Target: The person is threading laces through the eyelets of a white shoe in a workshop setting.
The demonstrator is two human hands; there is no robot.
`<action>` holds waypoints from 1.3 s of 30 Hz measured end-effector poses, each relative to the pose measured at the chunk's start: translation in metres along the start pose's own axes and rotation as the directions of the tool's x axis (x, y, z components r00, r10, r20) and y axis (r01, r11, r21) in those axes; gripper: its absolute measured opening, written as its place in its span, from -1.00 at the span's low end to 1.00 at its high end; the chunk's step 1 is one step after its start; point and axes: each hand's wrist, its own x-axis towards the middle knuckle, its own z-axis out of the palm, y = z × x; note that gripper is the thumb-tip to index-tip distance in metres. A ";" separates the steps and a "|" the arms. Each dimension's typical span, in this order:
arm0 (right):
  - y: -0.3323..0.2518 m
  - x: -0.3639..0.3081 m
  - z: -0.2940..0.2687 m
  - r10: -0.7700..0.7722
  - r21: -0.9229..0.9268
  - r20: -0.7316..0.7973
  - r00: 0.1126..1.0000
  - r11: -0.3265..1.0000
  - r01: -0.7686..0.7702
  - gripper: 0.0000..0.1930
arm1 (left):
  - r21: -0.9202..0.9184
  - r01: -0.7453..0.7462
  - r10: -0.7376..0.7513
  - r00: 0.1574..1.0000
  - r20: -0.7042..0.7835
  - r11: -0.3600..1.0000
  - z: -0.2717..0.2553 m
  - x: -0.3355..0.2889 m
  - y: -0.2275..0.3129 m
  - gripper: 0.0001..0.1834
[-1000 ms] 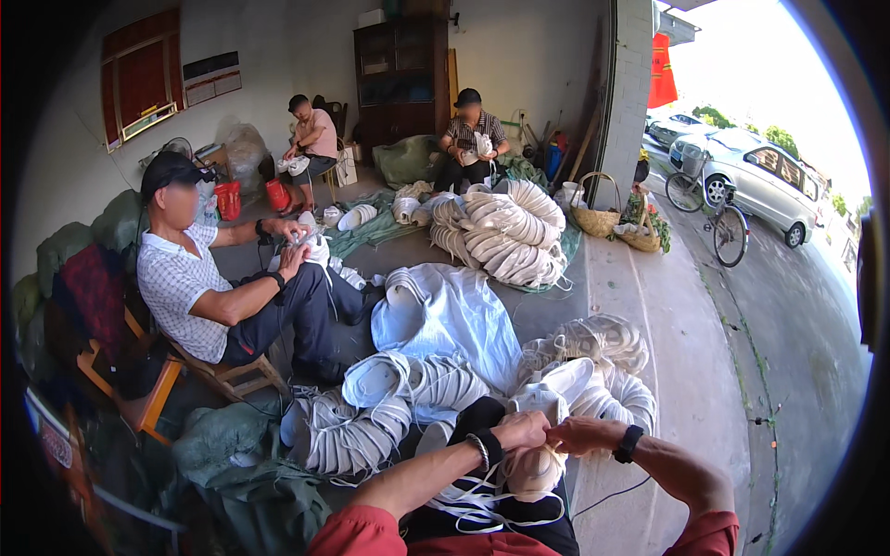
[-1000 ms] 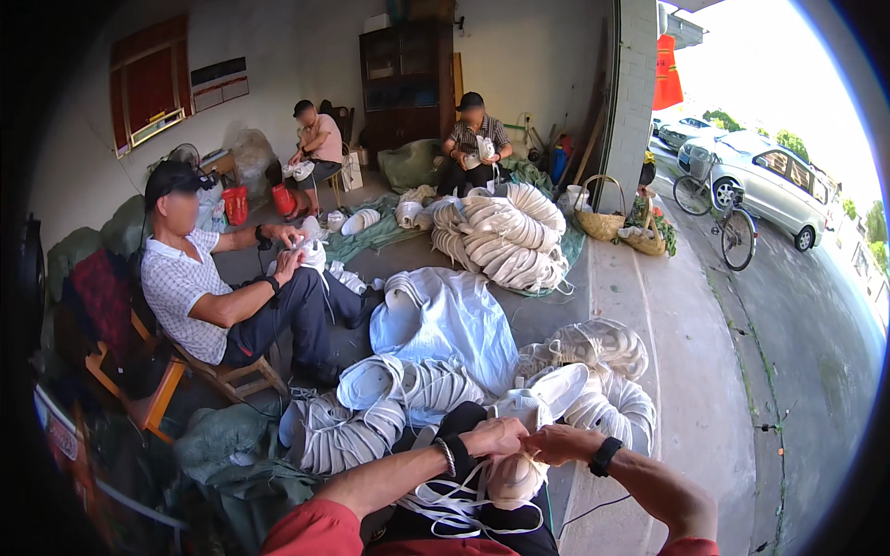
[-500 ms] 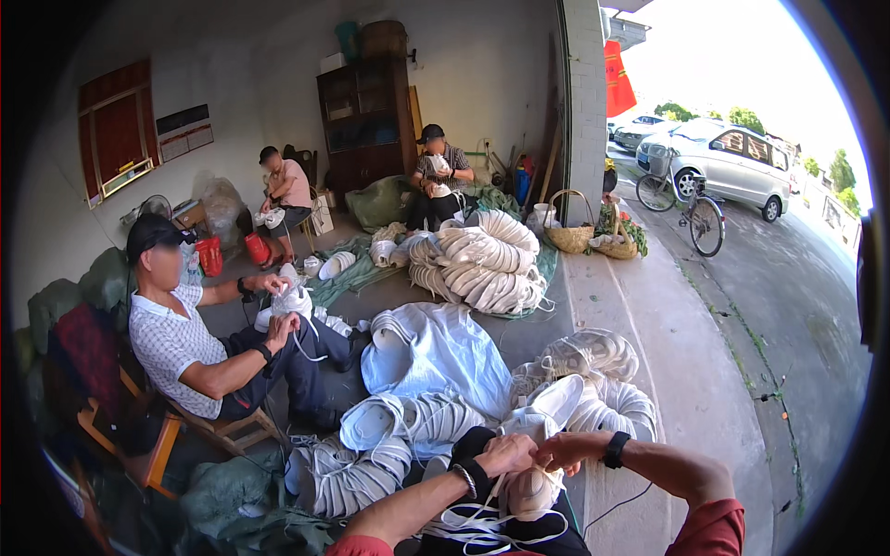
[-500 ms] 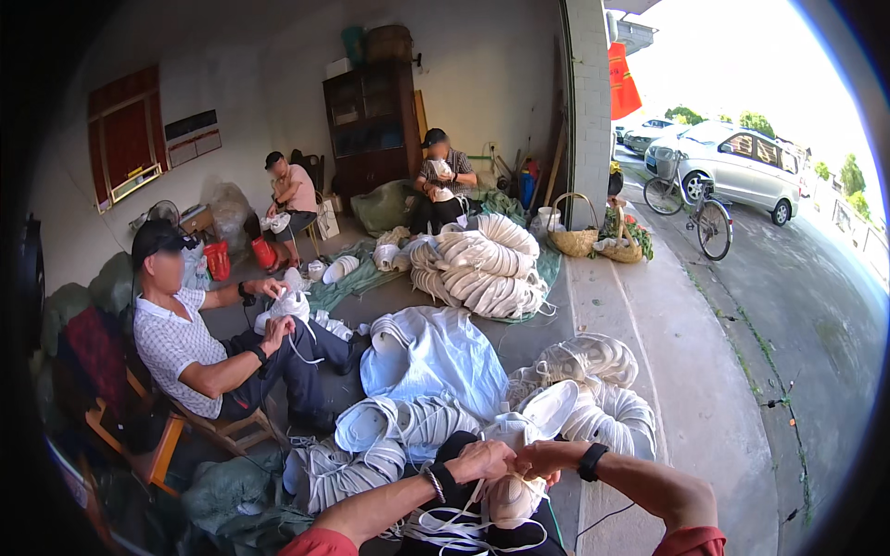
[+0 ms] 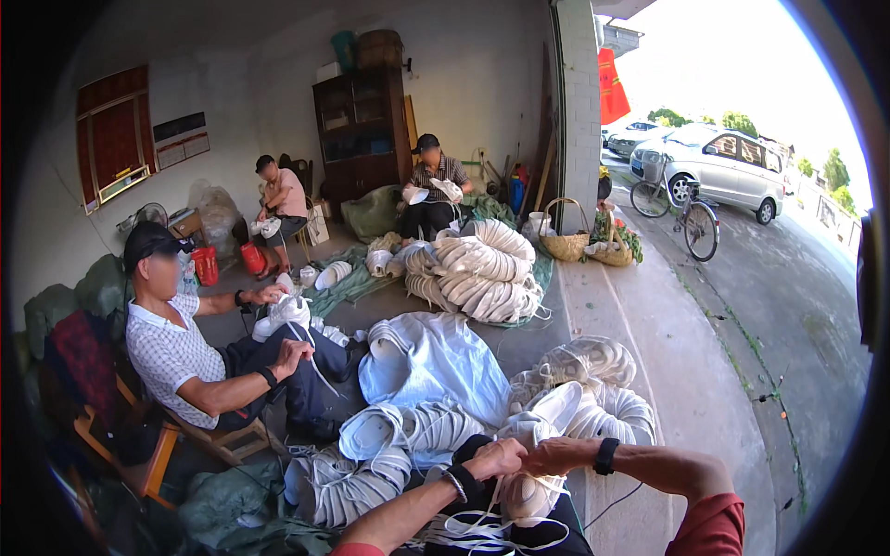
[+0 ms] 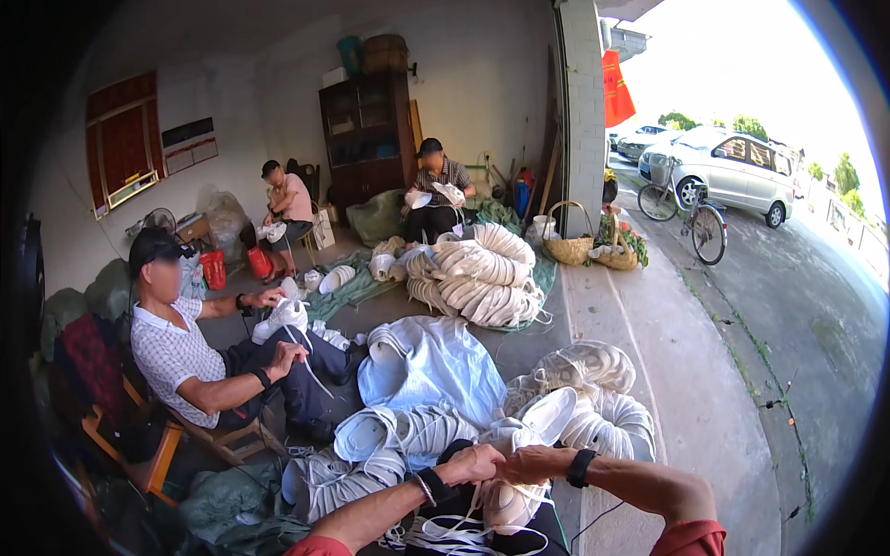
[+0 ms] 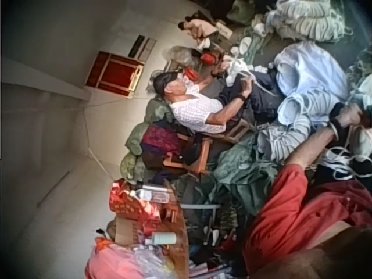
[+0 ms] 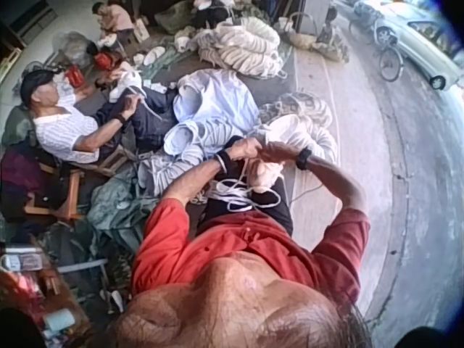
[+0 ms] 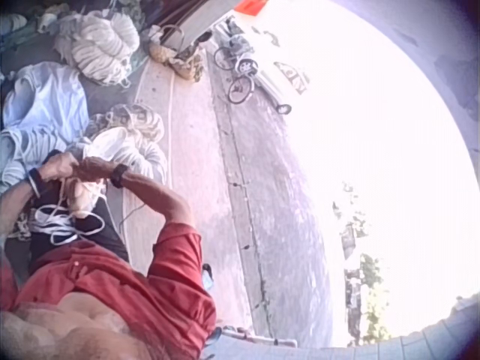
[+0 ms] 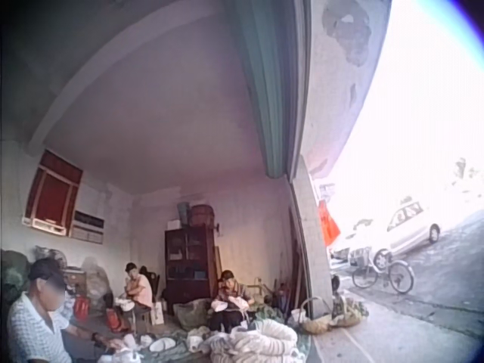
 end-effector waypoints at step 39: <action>-0.009 -0.026 0.022 0.147 -0.041 -0.276 0.950 0.986 -0.164 -0.84 | -0.377 0.055 0.002 0.989 0.150 0.925 0.030 0.045 -0.004 -0.84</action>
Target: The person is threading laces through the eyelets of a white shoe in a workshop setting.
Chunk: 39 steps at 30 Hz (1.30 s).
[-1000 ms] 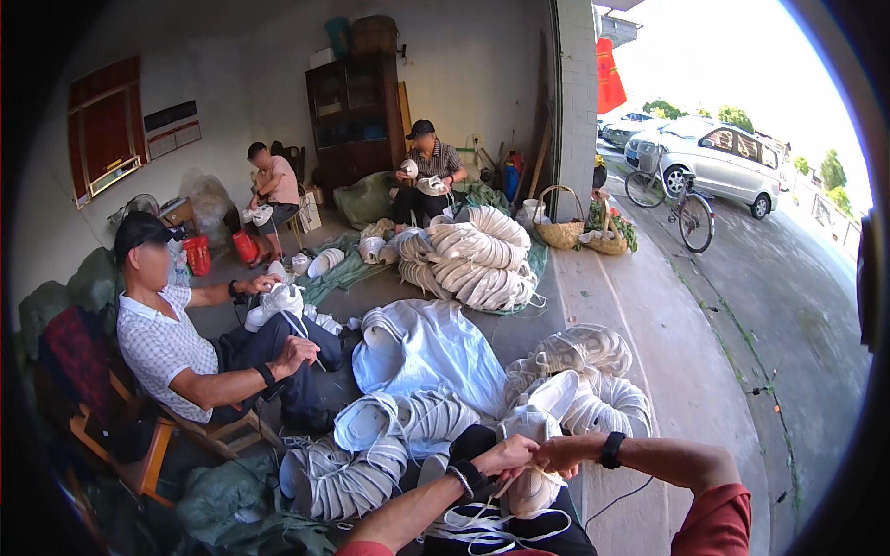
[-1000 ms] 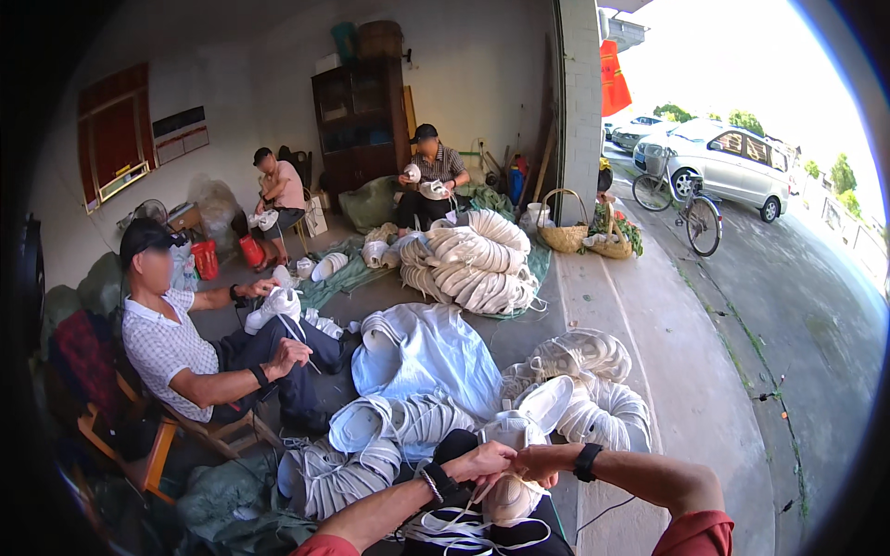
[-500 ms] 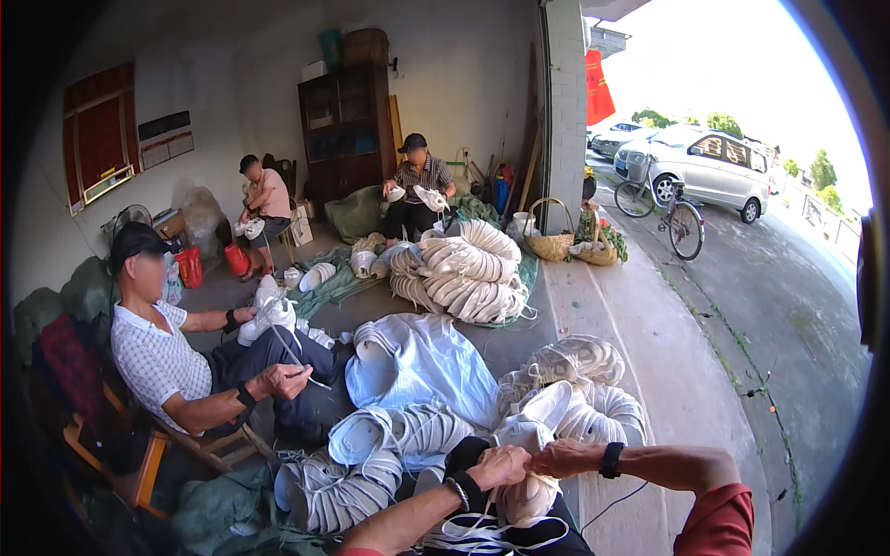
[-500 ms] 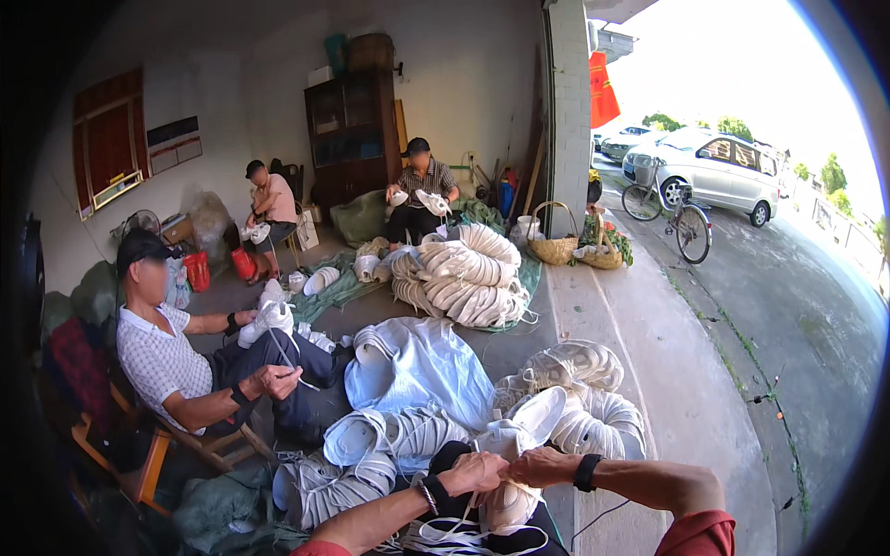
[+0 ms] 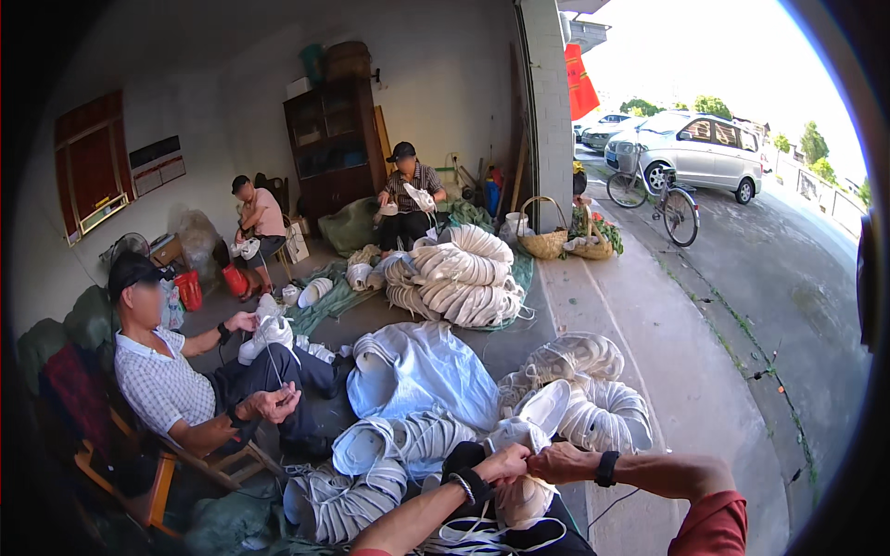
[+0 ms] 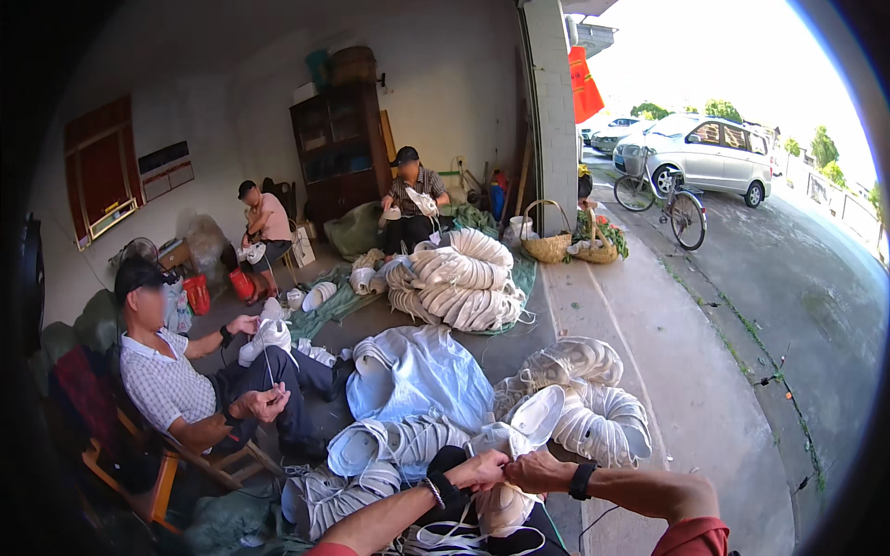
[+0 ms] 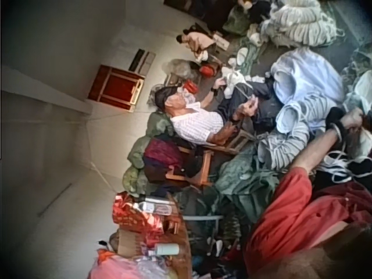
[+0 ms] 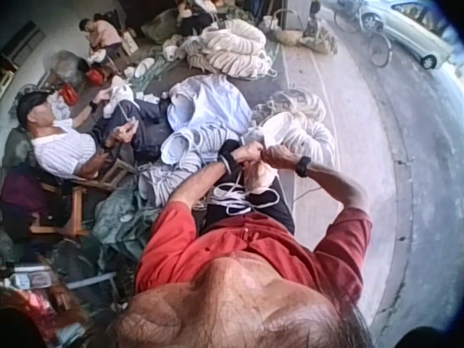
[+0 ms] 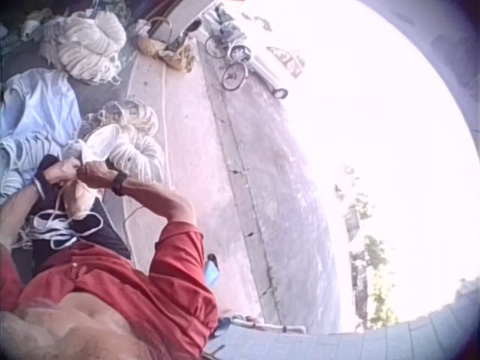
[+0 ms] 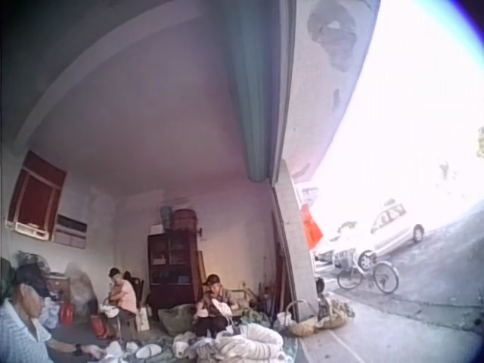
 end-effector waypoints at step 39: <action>-0.013 0.000 0.009 0.404 -0.034 -0.137 0.904 0.911 -0.412 -0.64 | 0.444 -0.027 0.103 0.983 -0.149 0.895 0.027 -0.043 -0.010 -0.38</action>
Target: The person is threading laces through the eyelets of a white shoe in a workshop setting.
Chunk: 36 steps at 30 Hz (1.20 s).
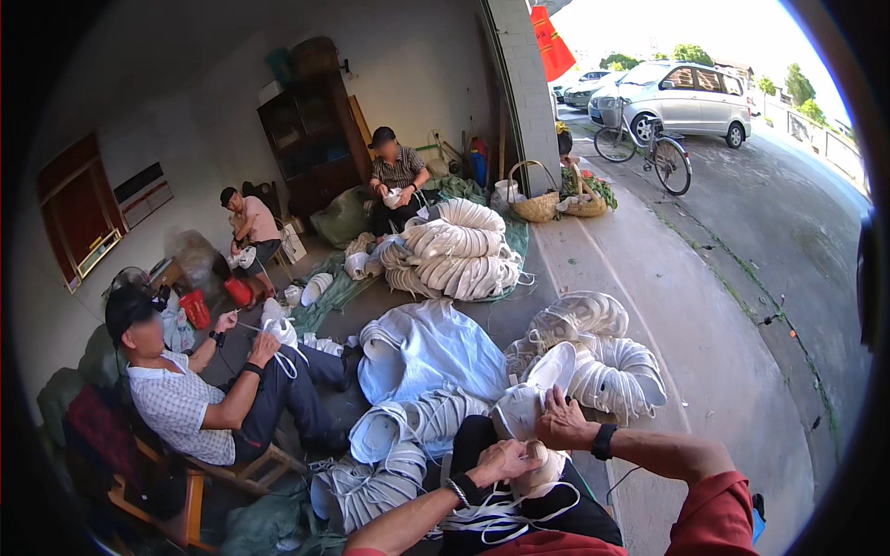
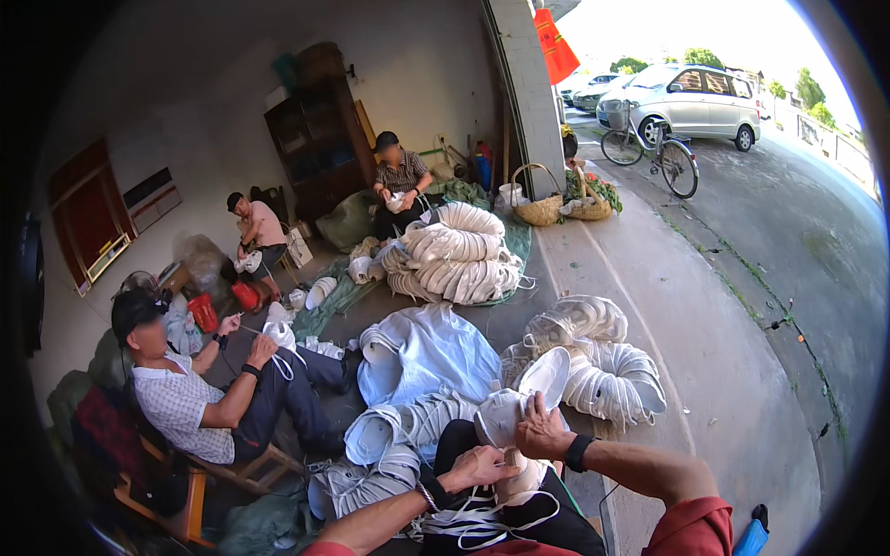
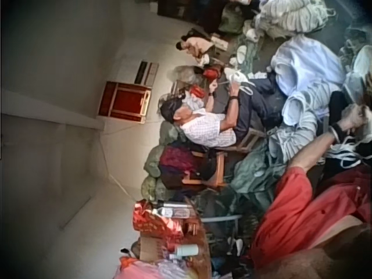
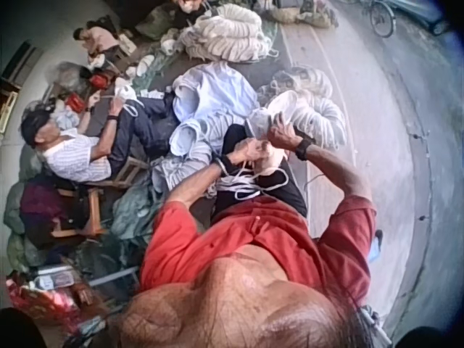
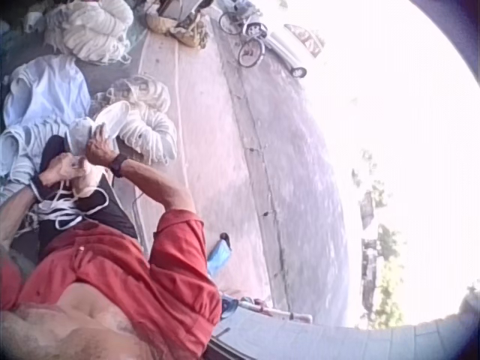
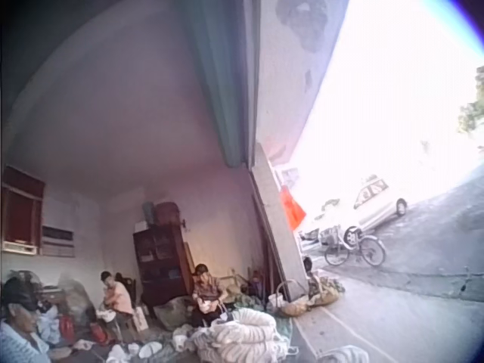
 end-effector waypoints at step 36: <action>-0.012 -0.001 0.030 0.201 0.188 -0.205 0.958 0.968 -0.163 -0.68 | -0.098 -0.021 0.021 1.000 -0.003 0.995 0.014 -0.007 -0.016 -0.38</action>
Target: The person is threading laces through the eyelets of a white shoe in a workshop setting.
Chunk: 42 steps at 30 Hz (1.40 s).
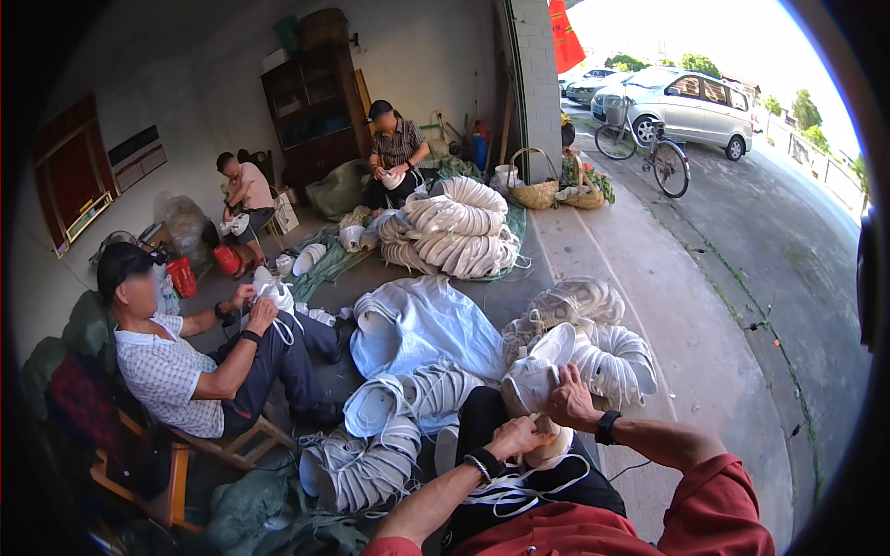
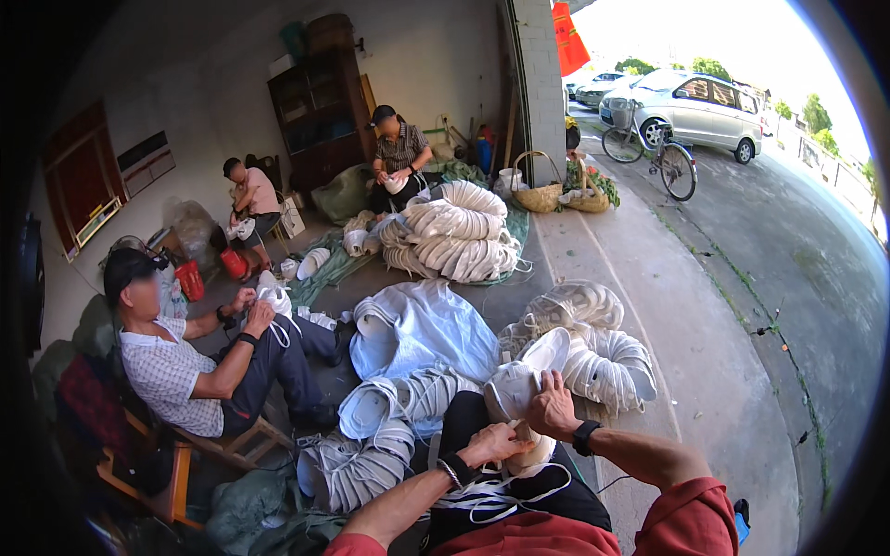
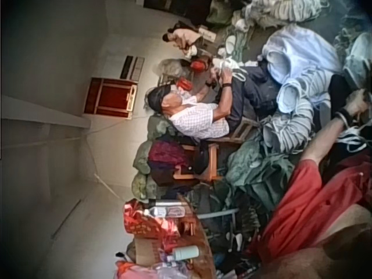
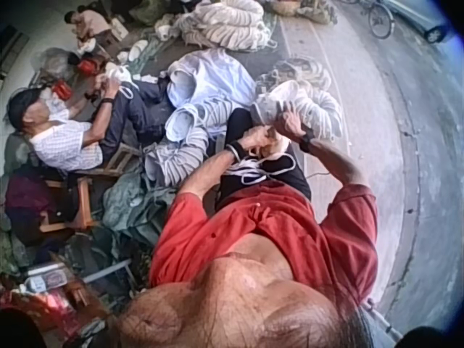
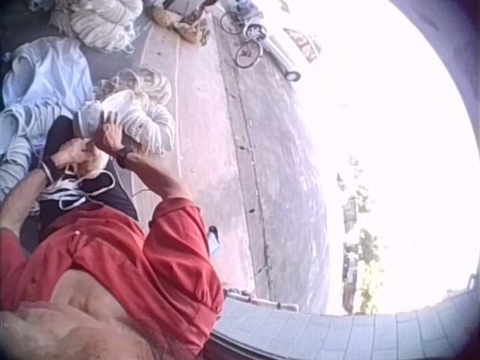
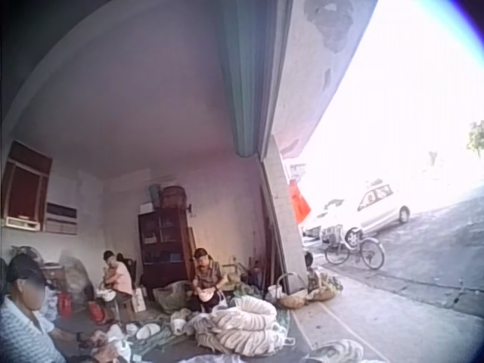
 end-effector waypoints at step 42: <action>-0.025 0.012 -0.043 0.127 0.977 0.166 0.978 0.112 -0.180 -0.83 | -0.985 -0.117 -0.002 0.993 -0.118 0.129 -0.043 -0.024 -0.032 -0.58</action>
